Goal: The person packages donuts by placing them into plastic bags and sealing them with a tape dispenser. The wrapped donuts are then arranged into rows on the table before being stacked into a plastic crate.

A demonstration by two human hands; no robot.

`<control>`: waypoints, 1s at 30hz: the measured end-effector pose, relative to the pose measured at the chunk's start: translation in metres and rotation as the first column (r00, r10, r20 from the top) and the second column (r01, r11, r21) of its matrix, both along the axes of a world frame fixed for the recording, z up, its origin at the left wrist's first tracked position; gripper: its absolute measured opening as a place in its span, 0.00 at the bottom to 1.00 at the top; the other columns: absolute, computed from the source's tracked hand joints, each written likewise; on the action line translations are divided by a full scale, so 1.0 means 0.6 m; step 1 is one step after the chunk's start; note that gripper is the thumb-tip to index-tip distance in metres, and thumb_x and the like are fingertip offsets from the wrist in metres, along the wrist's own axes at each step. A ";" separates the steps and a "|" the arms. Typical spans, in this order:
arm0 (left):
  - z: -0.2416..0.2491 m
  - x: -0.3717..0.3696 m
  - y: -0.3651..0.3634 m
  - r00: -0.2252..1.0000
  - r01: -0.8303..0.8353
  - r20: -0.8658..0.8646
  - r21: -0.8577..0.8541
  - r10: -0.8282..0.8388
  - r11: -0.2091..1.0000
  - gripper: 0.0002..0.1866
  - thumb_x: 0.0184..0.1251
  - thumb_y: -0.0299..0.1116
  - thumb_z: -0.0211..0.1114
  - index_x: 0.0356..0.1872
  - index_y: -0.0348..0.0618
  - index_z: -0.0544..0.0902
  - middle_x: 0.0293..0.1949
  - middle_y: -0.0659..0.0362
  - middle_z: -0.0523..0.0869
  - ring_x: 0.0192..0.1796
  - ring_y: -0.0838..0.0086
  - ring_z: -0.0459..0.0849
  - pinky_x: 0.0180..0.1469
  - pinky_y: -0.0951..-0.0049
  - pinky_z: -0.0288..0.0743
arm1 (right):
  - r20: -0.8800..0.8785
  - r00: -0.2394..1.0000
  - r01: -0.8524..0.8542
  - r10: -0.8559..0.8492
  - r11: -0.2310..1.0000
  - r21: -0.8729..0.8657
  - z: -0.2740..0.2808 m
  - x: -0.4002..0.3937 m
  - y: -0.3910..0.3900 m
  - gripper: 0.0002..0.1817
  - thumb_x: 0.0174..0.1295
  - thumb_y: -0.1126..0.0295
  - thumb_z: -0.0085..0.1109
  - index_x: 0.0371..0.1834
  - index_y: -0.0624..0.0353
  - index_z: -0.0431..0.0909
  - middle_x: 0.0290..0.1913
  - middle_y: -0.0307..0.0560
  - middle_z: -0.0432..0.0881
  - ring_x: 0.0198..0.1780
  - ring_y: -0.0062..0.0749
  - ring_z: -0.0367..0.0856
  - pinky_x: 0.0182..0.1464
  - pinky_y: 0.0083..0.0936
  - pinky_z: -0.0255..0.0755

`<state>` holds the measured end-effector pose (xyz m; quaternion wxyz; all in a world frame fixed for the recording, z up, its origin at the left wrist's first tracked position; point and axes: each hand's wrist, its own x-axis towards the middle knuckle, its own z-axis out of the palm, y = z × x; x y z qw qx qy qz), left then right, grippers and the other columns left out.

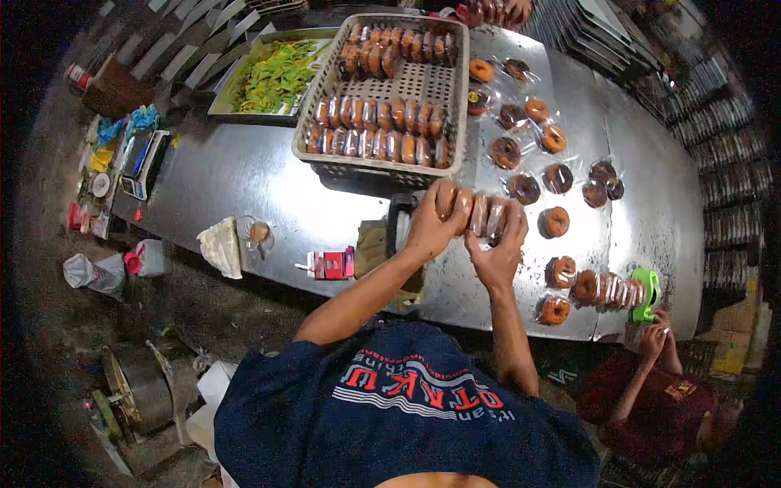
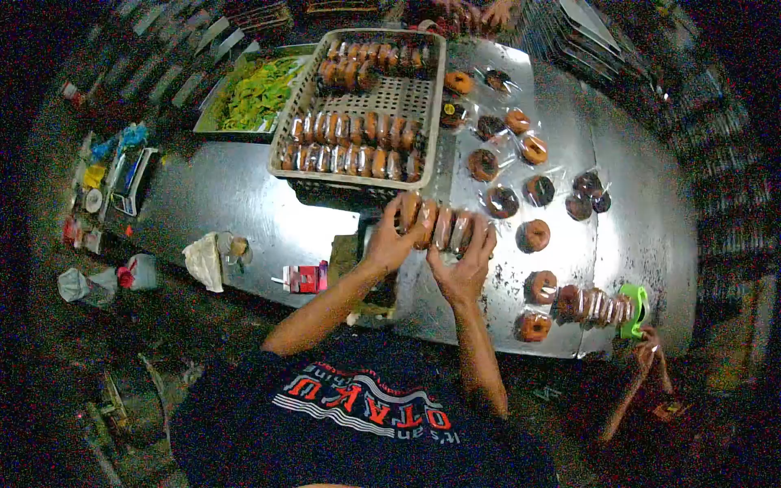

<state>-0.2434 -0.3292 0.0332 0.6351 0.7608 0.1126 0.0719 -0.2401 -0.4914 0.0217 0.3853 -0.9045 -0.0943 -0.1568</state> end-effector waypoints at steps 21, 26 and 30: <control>0.019 0.247 0.434 0.940 -0.241 0.258 0.045 0.222 0.969 0.36 0.64 0.43 0.72 0.70 0.40 0.69 0.61 0.48 0.78 0.61 0.61 0.77 0.66 0.63 0.68 | 0.162 0.976 -0.130 0.145 0.987 -0.096 0.067 0.305 0.436 0.64 0.47 0.52 0.77 0.78 0.68 0.40 0.73 0.70 0.54 0.73 0.65 0.58 0.73 0.47 0.59; -0.030 0.447 0.544 0.941 -0.177 0.270 -0.122 0.205 0.977 0.37 0.58 0.47 0.74 0.63 0.34 0.74 0.61 0.43 0.79 0.63 0.54 0.78 0.65 0.62 0.70 | -0.023 0.995 -0.096 0.096 0.995 0.019 0.042 0.469 0.535 0.68 0.46 0.43 0.75 0.78 0.67 0.38 0.74 0.75 0.50 0.73 0.70 0.56 0.70 0.49 0.63; -0.037 0.453 0.566 0.989 -0.131 -0.013 0.345 0.145 0.929 0.36 0.58 0.47 0.74 0.61 0.31 0.74 0.54 0.45 0.85 0.52 0.55 0.85 0.54 0.60 0.78 | -0.159 0.939 -0.314 0.306 0.949 -0.023 -0.110 0.565 0.551 0.62 0.48 0.43 0.72 0.78 0.64 0.44 0.67 0.71 0.68 0.66 0.62 0.71 0.67 0.44 0.68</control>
